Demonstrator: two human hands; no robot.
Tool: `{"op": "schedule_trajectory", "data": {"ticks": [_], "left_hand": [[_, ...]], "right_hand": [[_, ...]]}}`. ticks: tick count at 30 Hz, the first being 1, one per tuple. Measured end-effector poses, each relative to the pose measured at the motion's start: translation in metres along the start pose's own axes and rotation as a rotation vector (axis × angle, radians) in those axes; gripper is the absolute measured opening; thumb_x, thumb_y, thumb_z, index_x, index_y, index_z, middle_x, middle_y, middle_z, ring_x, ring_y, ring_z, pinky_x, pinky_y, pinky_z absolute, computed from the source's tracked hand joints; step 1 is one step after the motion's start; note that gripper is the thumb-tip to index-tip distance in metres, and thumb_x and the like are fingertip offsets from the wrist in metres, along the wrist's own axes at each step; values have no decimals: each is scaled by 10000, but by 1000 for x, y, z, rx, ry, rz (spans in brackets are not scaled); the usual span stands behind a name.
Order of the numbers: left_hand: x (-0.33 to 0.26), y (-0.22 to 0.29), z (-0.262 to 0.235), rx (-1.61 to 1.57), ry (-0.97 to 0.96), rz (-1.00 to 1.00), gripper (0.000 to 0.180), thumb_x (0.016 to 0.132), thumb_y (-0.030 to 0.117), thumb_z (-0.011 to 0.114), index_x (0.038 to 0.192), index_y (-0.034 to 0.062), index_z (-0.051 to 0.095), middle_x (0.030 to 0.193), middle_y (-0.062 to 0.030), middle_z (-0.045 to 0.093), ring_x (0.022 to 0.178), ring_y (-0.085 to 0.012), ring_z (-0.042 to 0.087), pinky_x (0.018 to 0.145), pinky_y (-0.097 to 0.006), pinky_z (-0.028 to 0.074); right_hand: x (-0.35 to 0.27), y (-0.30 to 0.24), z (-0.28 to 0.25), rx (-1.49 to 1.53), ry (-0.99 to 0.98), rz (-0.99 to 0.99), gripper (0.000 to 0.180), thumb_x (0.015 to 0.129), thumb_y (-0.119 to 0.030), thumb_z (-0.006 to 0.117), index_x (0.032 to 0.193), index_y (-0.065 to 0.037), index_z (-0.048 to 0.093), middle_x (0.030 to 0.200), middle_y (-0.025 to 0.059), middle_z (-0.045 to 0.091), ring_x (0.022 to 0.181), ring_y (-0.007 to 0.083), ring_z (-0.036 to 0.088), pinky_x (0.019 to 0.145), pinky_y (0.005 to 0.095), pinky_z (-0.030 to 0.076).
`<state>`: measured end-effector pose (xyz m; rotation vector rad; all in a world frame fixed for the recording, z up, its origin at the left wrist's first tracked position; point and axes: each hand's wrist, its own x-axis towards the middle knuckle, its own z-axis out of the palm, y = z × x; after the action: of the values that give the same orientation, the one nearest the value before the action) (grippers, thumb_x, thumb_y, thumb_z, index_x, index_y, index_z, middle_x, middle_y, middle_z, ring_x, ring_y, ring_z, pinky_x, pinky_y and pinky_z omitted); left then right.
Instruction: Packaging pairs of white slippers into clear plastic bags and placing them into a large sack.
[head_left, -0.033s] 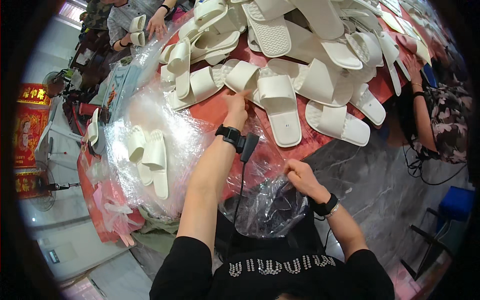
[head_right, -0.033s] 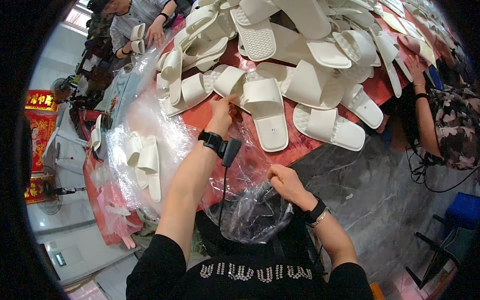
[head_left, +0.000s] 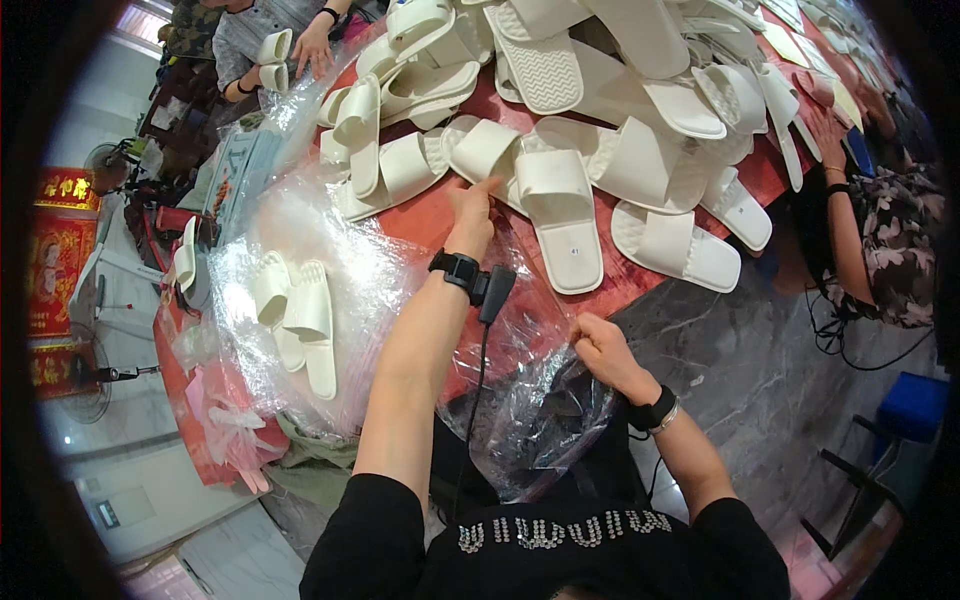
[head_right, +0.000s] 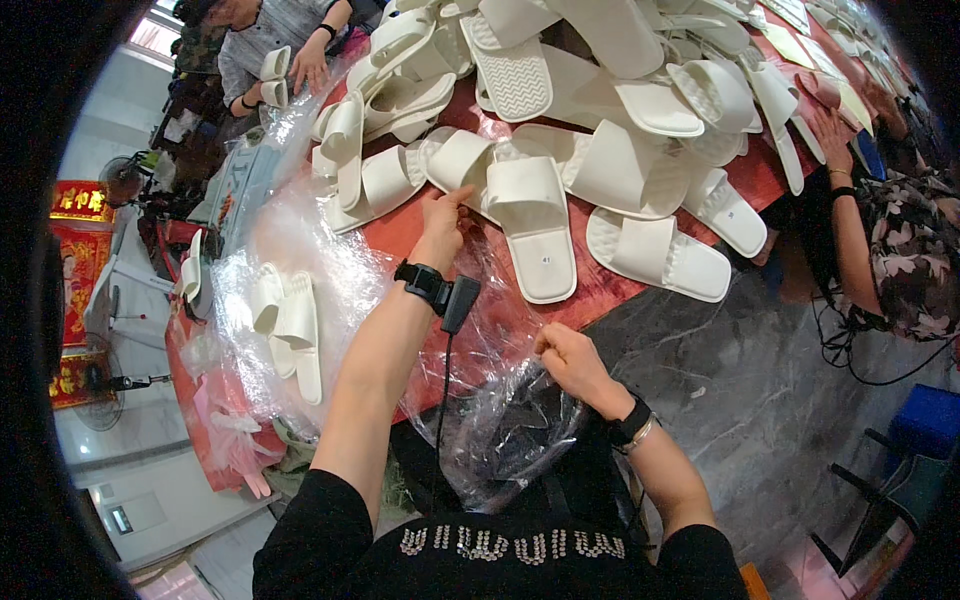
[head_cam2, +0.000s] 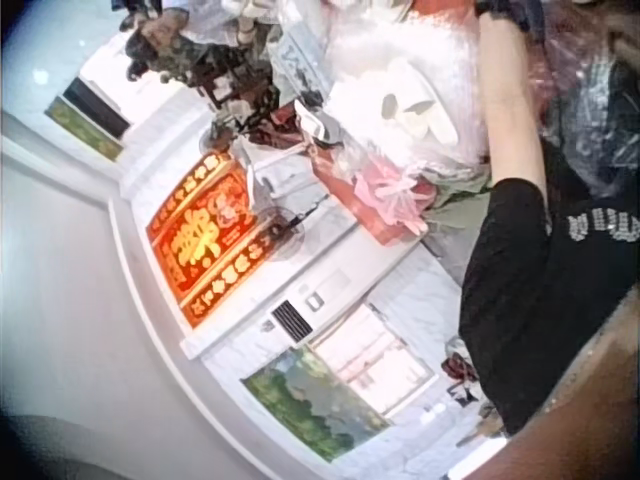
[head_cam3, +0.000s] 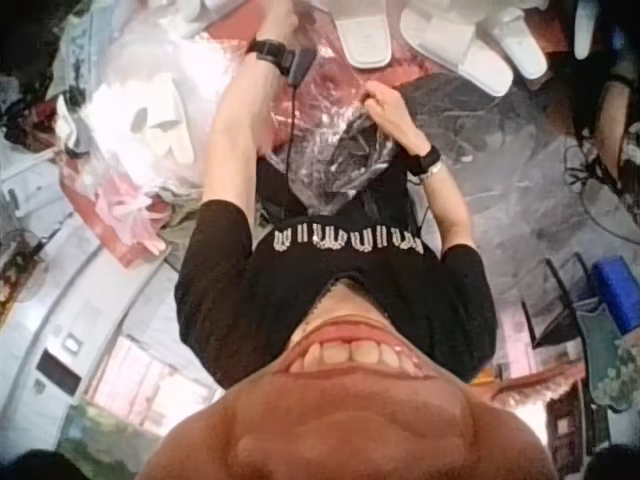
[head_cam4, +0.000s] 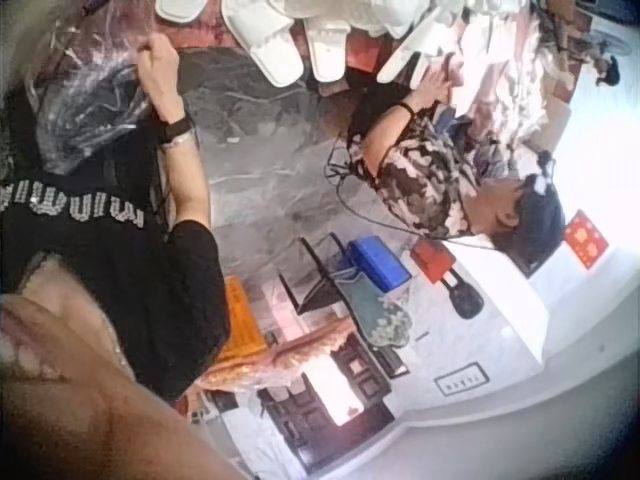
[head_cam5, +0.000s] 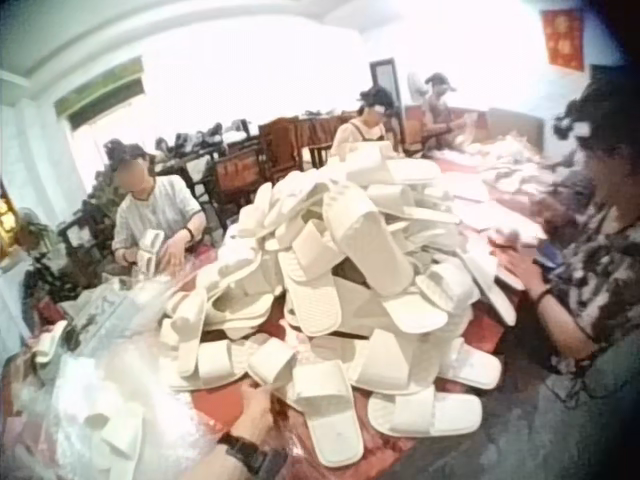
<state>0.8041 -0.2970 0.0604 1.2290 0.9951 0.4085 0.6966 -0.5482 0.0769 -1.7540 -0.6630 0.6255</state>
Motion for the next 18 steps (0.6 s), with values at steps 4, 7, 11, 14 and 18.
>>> {"op": "schedule_trajectory", "data": {"ticks": [4,7,11,14,18], "left_hand": [[1,-4,-8,41,-207,227,419,758,45,558,1098,-13,320,981,-112,522,785,-200,543,706,-299,445],[-20,7,-14,2,-89,398,368,784,72,511,1098,-33,351,1019,-138,514,929,-203,515,814,-319,414],[-18,23,-57,288,-55,685,306,788,82,473,1055,-61,425,974,-149,532,861,-213,543,775,-323,440],[-13,18,-78,-57,-247,179,290,763,32,481,1040,-52,469,967,-151,546,823,-210,565,726,-320,473],[-23,-12,-82,29,-318,10,308,816,60,484,1093,-70,451,944,-136,568,829,-230,582,748,-339,488]], "right_hand": [[14,-3,5,-65,97,-80,82,741,-16,479,808,-3,524,813,133,543,717,298,562,633,356,451],[15,-3,10,-176,181,-165,91,738,-14,498,821,-23,535,1036,131,535,773,307,574,674,372,466],[13,-8,16,-320,177,-164,124,733,-15,518,850,-52,532,1242,130,425,809,314,580,685,382,475],[11,-7,22,-341,160,-153,140,732,-19,527,867,-55,515,1298,143,377,830,315,580,692,395,475],[5,-8,28,-355,126,-83,138,740,-20,520,874,-52,526,1248,142,439,862,313,576,716,390,475]]}}
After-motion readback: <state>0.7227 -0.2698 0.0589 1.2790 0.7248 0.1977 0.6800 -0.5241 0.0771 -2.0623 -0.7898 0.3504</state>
